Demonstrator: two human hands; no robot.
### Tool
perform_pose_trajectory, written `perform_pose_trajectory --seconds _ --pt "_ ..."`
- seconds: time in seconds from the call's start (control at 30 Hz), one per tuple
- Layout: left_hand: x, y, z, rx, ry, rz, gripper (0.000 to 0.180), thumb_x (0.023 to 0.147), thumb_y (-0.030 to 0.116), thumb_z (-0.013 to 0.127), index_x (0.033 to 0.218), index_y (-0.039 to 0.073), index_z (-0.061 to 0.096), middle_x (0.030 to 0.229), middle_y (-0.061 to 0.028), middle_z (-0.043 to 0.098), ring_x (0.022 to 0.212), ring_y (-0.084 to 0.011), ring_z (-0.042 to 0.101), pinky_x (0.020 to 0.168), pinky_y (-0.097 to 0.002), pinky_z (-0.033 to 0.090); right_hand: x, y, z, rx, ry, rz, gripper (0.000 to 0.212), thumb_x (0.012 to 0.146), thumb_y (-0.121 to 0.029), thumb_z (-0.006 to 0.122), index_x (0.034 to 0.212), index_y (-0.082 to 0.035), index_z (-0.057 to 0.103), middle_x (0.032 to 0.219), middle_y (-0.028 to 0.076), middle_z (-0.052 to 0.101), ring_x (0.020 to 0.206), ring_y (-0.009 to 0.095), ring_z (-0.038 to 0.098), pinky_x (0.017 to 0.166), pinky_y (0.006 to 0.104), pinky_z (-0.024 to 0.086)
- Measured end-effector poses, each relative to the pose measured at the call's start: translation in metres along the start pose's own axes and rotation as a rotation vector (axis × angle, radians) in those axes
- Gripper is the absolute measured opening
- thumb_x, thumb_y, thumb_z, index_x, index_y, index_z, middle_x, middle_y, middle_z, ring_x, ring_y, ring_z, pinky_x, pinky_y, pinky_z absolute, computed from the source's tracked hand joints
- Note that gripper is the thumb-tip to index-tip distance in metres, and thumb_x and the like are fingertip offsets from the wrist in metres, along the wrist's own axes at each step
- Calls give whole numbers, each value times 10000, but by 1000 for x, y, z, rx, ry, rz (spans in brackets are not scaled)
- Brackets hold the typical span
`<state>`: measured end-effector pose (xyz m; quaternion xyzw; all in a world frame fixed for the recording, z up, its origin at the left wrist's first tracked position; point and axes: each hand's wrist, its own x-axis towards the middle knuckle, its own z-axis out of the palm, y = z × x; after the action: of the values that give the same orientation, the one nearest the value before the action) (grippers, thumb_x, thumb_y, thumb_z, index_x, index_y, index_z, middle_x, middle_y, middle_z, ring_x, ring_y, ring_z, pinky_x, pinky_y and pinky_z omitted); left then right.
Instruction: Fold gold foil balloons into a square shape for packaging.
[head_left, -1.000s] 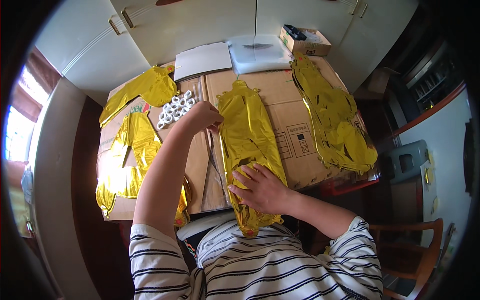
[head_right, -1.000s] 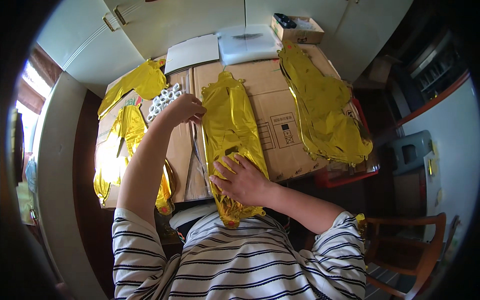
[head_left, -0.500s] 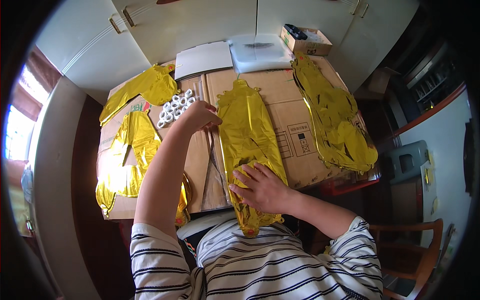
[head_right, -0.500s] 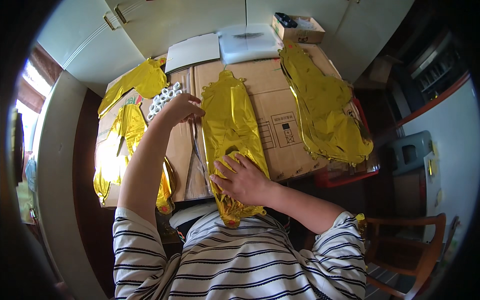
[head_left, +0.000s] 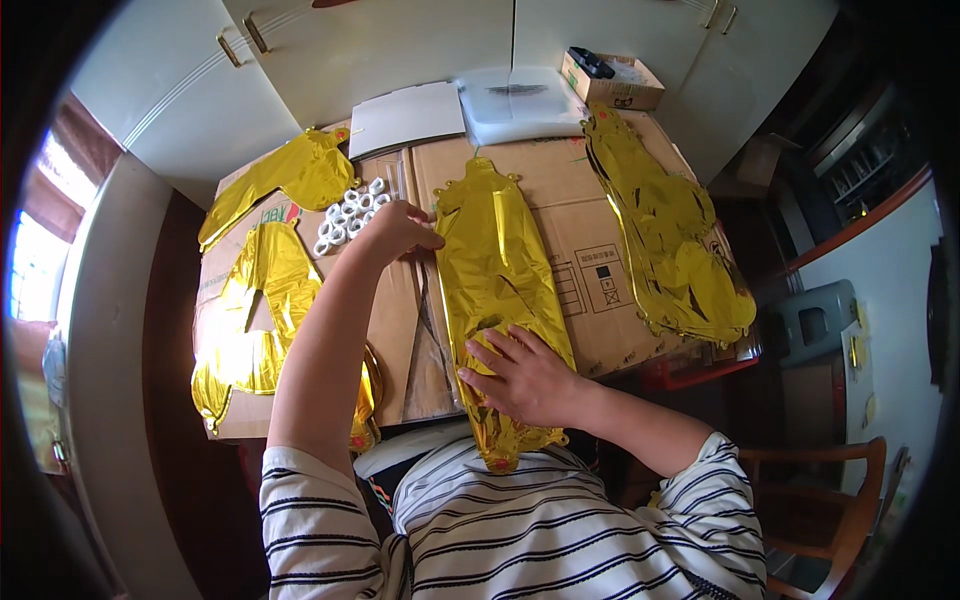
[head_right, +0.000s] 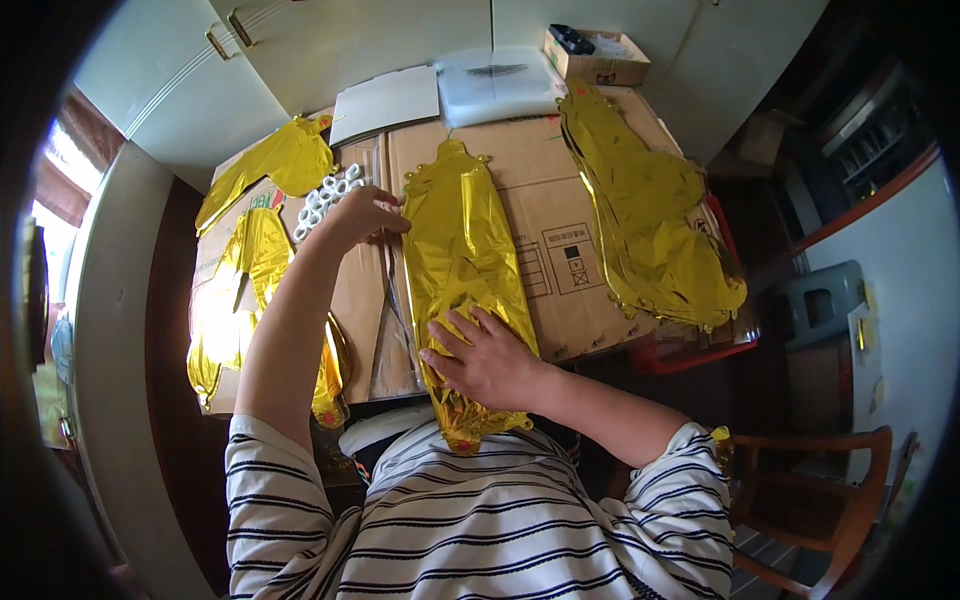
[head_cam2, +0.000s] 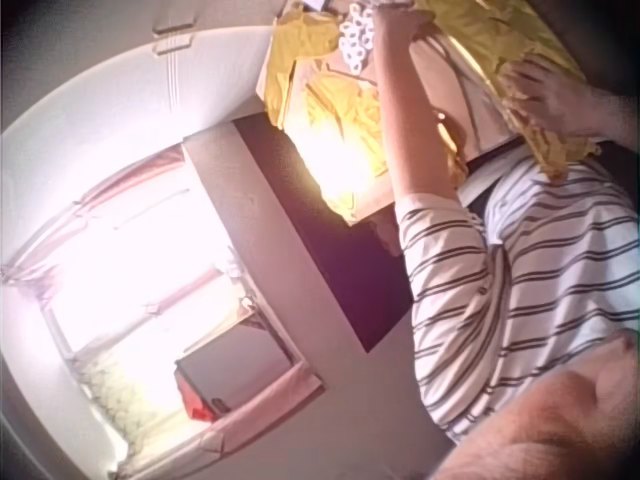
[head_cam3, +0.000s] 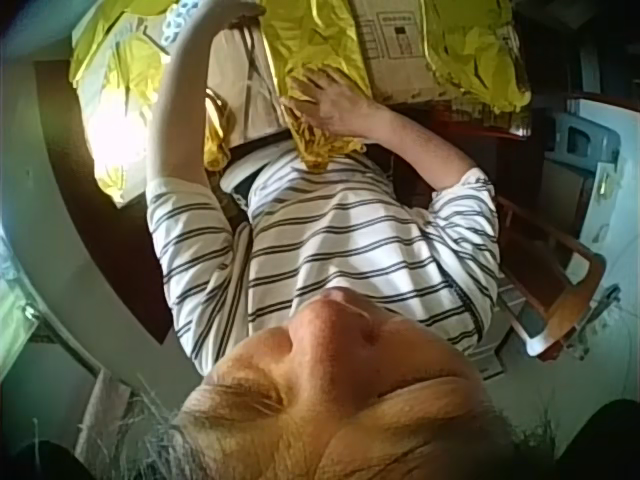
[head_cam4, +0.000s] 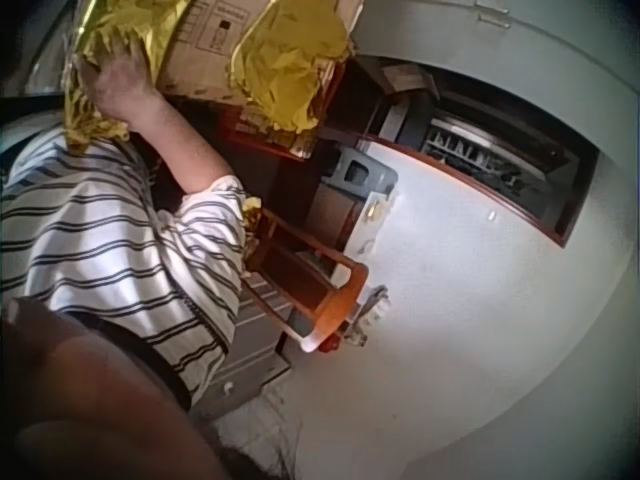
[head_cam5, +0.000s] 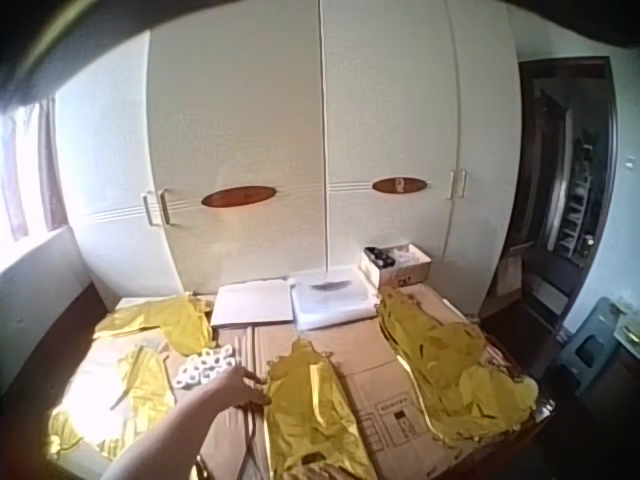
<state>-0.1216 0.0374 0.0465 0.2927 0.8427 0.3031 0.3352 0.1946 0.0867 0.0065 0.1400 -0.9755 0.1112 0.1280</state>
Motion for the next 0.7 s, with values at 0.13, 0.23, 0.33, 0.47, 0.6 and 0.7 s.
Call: perform_pose_trajectory --seconds 0.13,0.23,0.33,0.47,0.6,0.7 --pt "-5 2 -2 -81 -33 -8 582 727 137 886 1240 -15 655 776 -60 672 609 -125 618 544 -273 520 0 0 0 2 6 -1 575 868 -325 745 1382 -149 559 1465 168 495 1335 395 478 1080 578 410" --pt "-6 2 -3 -163 -38 -9 582 732 128 880 1248 -17 653 771 -64 673 609 -127 624 534 -269 505 0 0 0 4 4 -3 574 866 -323 746 1380 -148 561 1464 172 495 1337 397 478 1081 578 409" --pt "-2 -1 -1 -189 -27 -4 577 727 114 878 1243 -18 656 753 -61 664 603 -129 623 518 -266 483 0 0 -1 9 1 -3 575 865 -320 747 1380 -147 561 1465 174 495 1334 400 481 1083 579 407" --pt "2 -4 -1 -93 5 -1 535 710 97 882 1182 -31 665 728 -56 650 589 -129 616 504 -267 463 1 0 -1 5 -1 -5 572 870 -321 742 1382 -146 560 1464 175 496 1331 401 484 1084 579 405" --pt "5 -6 0 -75 22 18 465 704 95 880 1102 -37 678 716 -50 642 571 -122 599 498 -268 449 0 0 -1 -4 -8 -7 561 878 -327 732 1380 -143 564 1462 178 500 1331 400 486 1081 578 404" --pt "6 -8 2 -72 45 45 436 704 101 877 1074 -30 689 720 -47 644 558 -114 580 486 -273 435 1 0 -3 -1 -13 -8 562 881 -329 727 1385 -142 564 1463 182 502 1331 400 487 1079 577 404"
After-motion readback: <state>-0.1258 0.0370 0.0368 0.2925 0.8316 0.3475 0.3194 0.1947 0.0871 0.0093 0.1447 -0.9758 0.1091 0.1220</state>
